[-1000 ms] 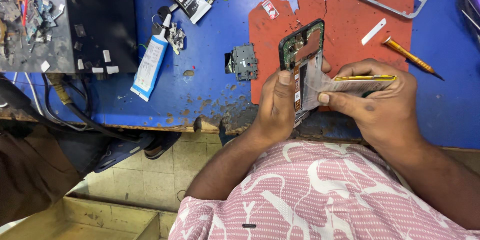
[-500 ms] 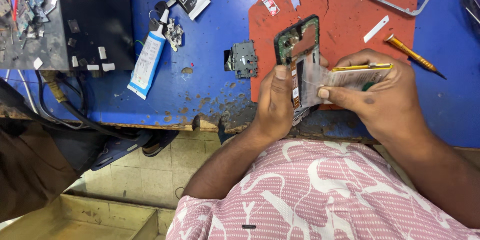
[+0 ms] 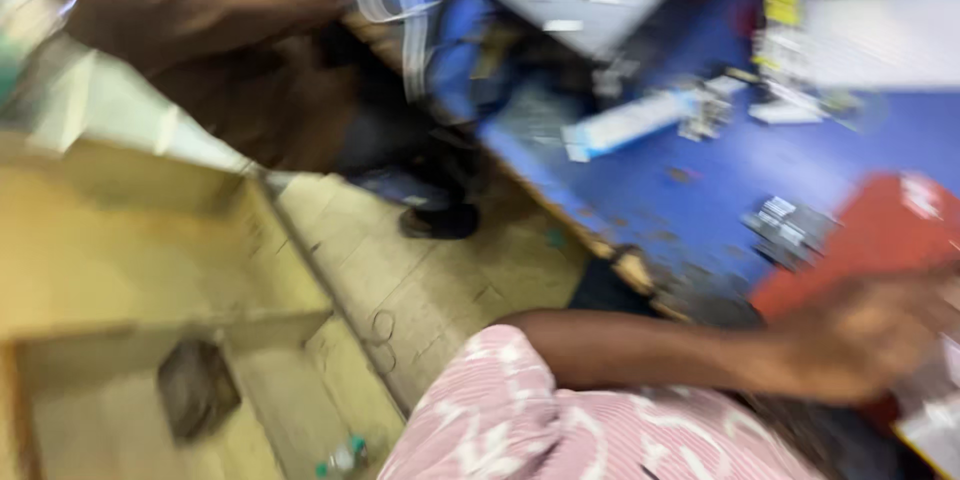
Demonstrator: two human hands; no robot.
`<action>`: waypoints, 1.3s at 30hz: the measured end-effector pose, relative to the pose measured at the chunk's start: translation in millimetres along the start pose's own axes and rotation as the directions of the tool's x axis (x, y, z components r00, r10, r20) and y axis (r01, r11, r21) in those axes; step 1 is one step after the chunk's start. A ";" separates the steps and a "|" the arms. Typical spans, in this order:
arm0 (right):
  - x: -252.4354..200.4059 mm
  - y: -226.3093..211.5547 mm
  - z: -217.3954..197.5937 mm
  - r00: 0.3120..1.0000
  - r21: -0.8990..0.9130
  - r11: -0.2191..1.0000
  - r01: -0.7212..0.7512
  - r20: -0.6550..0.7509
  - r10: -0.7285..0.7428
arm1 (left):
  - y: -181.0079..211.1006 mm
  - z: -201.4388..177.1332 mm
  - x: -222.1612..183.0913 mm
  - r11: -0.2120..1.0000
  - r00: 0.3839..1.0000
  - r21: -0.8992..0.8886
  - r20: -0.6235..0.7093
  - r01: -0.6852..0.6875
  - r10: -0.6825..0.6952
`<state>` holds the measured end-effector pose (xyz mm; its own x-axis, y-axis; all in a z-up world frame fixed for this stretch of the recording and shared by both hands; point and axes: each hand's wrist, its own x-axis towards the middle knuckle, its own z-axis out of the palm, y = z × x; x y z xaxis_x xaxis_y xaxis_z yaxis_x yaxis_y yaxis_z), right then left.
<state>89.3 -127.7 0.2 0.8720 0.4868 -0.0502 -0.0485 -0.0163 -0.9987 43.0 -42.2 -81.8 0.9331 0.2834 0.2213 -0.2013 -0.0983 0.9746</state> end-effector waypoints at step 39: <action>-54.2 -65.5 -31.8 0.976 0.274 0.952 -0.136 -0.128 0.177 | 107.0 -50.1 19.9 0.857 0.941 -0.390 0.154 0.337 -0.300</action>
<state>60.7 -180.8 68.1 0.9048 0.3605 -0.2266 -0.2984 0.1572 -0.9414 25.0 0.7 28.6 0.9846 0.1499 -0.0895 0.0256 0.3830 0.9234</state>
